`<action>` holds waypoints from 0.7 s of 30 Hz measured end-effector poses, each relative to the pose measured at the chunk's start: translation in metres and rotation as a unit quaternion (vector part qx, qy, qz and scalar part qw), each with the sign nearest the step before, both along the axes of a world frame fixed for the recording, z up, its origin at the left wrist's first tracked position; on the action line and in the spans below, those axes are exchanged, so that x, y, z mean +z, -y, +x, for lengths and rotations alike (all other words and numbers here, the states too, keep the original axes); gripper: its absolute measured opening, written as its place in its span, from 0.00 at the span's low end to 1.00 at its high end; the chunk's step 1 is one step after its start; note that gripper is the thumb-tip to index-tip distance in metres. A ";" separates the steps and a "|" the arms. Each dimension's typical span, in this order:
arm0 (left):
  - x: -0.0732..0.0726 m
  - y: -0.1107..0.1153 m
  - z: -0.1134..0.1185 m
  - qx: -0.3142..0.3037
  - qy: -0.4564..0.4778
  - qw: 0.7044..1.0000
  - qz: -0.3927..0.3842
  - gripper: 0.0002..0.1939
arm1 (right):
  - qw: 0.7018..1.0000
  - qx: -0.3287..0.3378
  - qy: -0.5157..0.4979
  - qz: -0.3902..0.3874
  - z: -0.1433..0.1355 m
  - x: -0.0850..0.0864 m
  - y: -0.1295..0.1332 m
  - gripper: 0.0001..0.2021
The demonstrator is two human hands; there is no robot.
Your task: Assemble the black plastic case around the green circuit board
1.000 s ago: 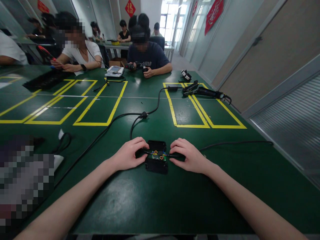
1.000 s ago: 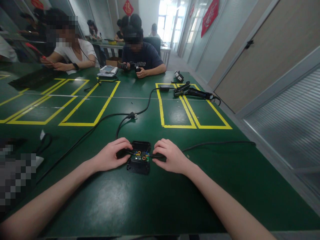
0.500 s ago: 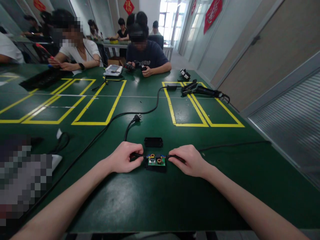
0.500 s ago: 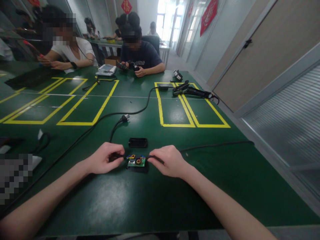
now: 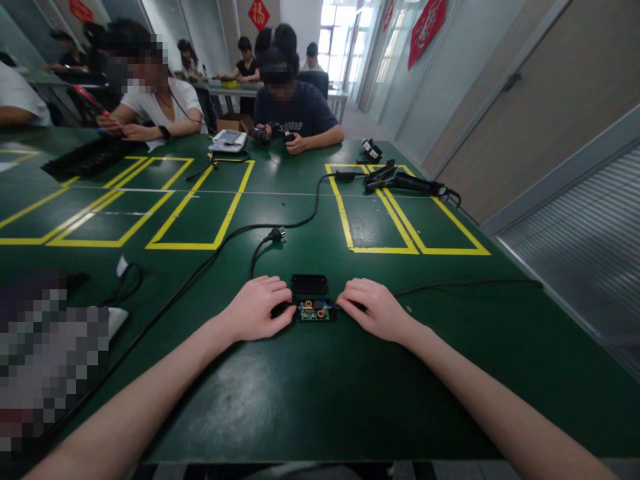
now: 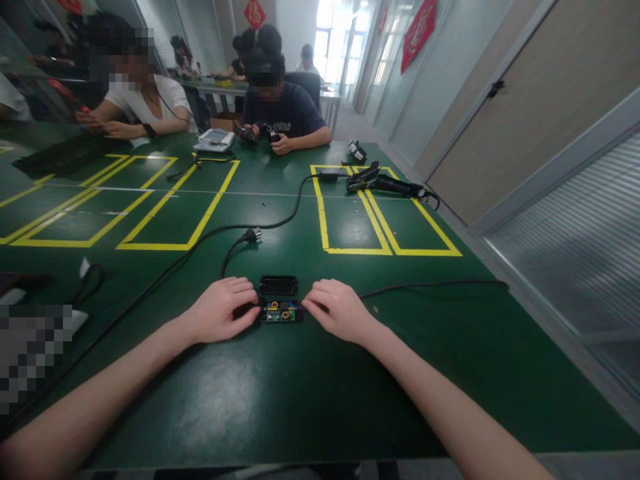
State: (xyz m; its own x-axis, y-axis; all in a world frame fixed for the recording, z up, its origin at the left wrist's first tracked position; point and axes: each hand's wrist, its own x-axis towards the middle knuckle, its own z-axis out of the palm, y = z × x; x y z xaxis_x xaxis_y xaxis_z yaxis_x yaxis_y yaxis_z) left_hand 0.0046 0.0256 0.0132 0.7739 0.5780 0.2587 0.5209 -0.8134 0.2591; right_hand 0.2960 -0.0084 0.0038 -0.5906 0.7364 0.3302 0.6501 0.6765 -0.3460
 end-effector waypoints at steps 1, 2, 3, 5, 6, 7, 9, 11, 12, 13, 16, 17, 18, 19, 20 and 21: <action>-0.002 0.000 0.001 0.007 0.001 1.000 0.007 0.15 | 1.000 -0.002 -0.007 -0.001 -0.001 0.000 0.000 0.15; -0.004 0.001 0.003 0.016 0.002 1.000 0.010 0.17 | 1.000 -0.003 -0.012 -0.006 -0.002 -0.001 0.000 0.14; -0.006 0.002 0.005 0.025 0.004 1.000 0.009 0.18 | 1.000 -0.002 -0.018 -0.014 -0.002 -0.002 -0.001 0.14; -0.010 0.004 0.009 0.041 0.000 0.999 0.003 0.18 | 0.999 0.005 -0.022 -0.030 -0.002 -0.003 -0.001 0.14; -0.011 0.005 0.010 0.050 -0.005 0.999 0.001 0.18 | 0.999 0.010 -0.022 -0.037 -0.001 -0.003 -0.001 0.14; -0.011 0.007 0.011 0.059 -0.012 0.998 0.001 0.17 | 0.999 0.014 -0.020 -0.042 0.000 -0.003 -0.001 0.14; -0.011 0.009 0.012 0.074 -0.018 0.997 0.002 0.16 | 0.999 0.019 -0.019 -0.043 0.002 -0.001 -0.001 0.13; -0.009 0.011 0.012 0.085 -0.005 0.996 0.008 0.15 | 0.999 0.014 -0.032 -0.027 0.003 0.000 0.000 0.10; -0.008 0.011 0.012 0.092 0.009 0.996 0.016 0.14 | 0.999 0.000 -0.048 -0.009 0.003 0.000 0.000 0.07; -0.007 0.012 0.013 0.104 0.029 0.994 0.026 0.13 | 0.998 -0.020 -0.067 0.011 0.002 0.000 0.000 0.06; -0.011 0.013 0.016 0.161 0.084 0.982 0.054 0.15 | 0.992 -0.076 -0.086 0.047 -0.002 -0.006 0.000 0.12; -0.014 0.014 0.017 0.170 0.084 0.980 0.056 0.17 | 0.993 -0.080 -0.073 0.045 -0.004 -0.008 0.000 0.16; -0.017 0.014 0.018 0.166 0.072 0.982 0.053 0.20 | 0.995 -0.078 -0.055 0.039 -0.006 -0.010 0.000 0.19; -0.020 0.014 0.019 0.159 0.057 0.985 0.044 0.22 | 0.996 -0.074 -0.037 0.034 -0.007 -0.012 0.000 0.21; -0.023 0.014 0.020 0.157 0.047 0.986 0.037 0.23 | 0.997 -0.072 -0.024 0.032 -0.008 -0.014 0.000 0.23; -0.025 0.014 0.020 0.158 0.039 0.986 0.028 0.24 | 0.997 -0.073 -0.019 0.031 -0.008 -0.016 -0.001 0.24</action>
State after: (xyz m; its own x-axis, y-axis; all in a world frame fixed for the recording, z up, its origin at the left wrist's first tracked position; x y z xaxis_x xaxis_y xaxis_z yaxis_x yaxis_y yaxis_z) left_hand 0.0248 0.0120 -0.0118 0.5329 0.7706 0.3495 0.7313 -0.6272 0.2680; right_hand 0.2875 -0.0078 -0.0118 -0.4639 0.7911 0.3987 0.7309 0.5961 -0.3323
